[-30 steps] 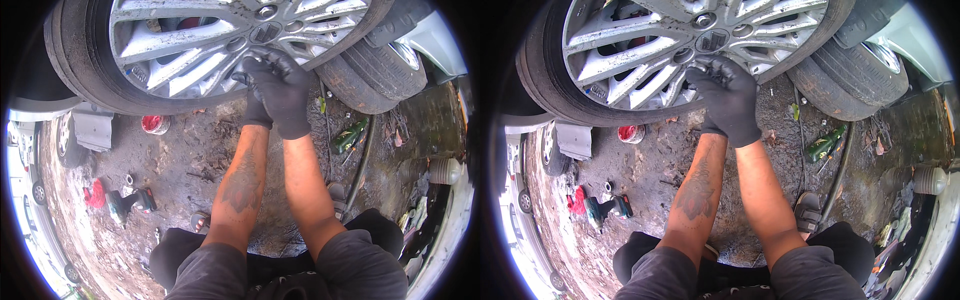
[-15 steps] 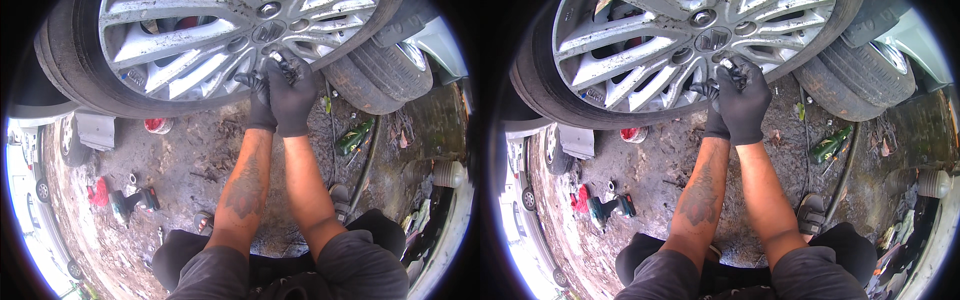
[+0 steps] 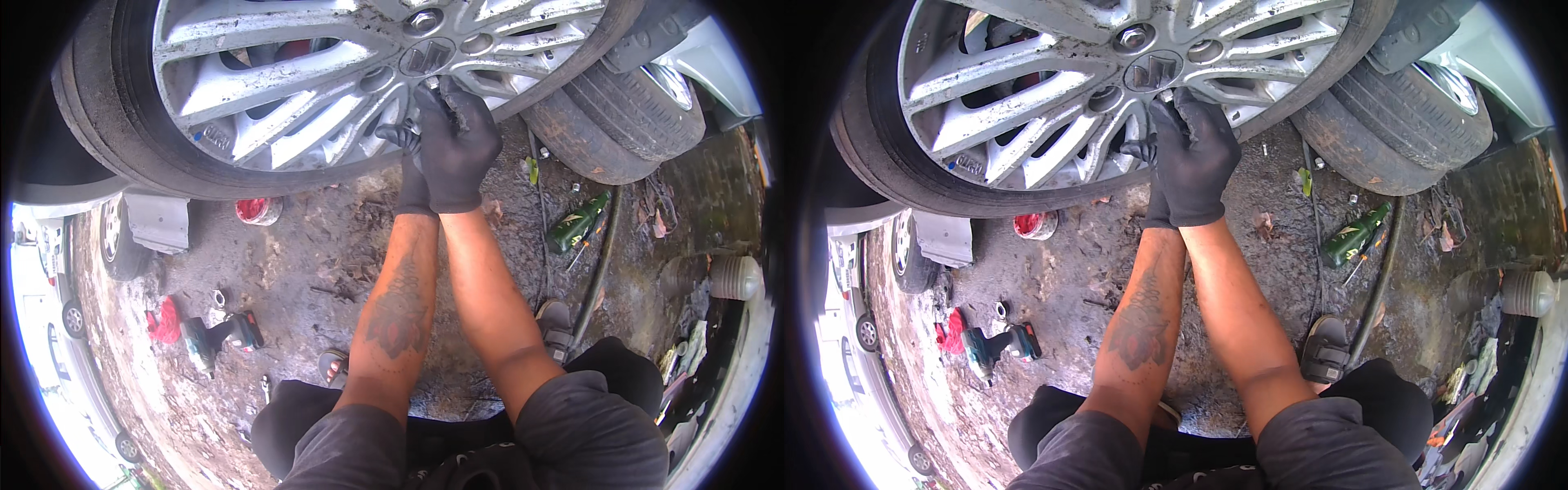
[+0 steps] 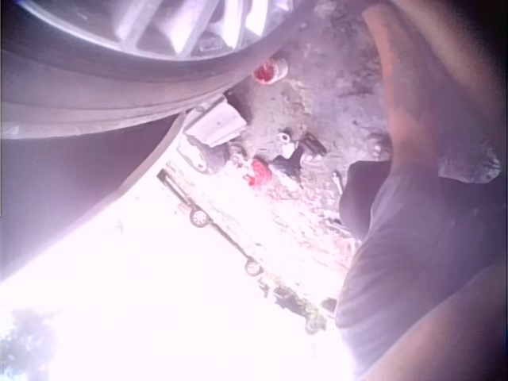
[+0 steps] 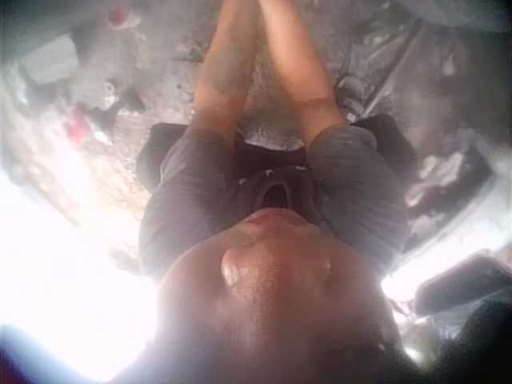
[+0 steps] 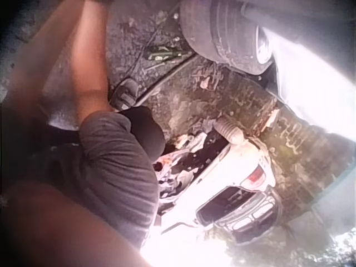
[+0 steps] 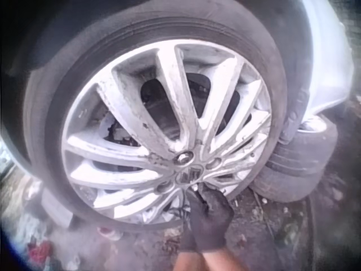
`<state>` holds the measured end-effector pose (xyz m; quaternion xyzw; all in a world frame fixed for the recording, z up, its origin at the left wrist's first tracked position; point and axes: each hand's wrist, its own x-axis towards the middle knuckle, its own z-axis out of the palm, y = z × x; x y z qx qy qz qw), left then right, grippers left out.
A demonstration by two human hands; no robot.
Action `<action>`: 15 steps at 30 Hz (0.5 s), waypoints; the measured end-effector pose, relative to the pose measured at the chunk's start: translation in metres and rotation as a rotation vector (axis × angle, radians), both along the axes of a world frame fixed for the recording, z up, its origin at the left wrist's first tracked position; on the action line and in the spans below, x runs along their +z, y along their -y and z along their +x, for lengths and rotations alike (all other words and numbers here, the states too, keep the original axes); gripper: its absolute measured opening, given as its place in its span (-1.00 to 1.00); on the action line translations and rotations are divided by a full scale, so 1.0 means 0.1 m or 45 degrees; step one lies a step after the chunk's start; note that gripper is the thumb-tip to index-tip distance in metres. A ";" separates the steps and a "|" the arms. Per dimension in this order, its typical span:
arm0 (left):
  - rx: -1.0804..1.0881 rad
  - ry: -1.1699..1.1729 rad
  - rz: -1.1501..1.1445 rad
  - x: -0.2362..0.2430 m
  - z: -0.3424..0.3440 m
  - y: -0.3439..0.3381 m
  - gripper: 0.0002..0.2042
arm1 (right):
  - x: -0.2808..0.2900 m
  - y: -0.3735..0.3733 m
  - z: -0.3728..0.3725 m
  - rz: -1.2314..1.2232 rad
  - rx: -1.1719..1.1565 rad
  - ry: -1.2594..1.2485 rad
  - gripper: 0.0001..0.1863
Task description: The person puts on black gloves and works on a white car with the hood open. They lift a tire and wheel assembly and mount it onto the front hub of the car. They then hand-tighten the lug nuts onto the wheel studs and place a green tool case on the ground.
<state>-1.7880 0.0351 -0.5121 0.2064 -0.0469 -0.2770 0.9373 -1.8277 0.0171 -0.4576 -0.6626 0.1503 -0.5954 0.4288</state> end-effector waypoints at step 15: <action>-0.022 -0.001 -0.001 0.00 -0.04 0.00 0.10 | 0.07 0.01 -0.05 0.112 -0.044 -0.155 -0.74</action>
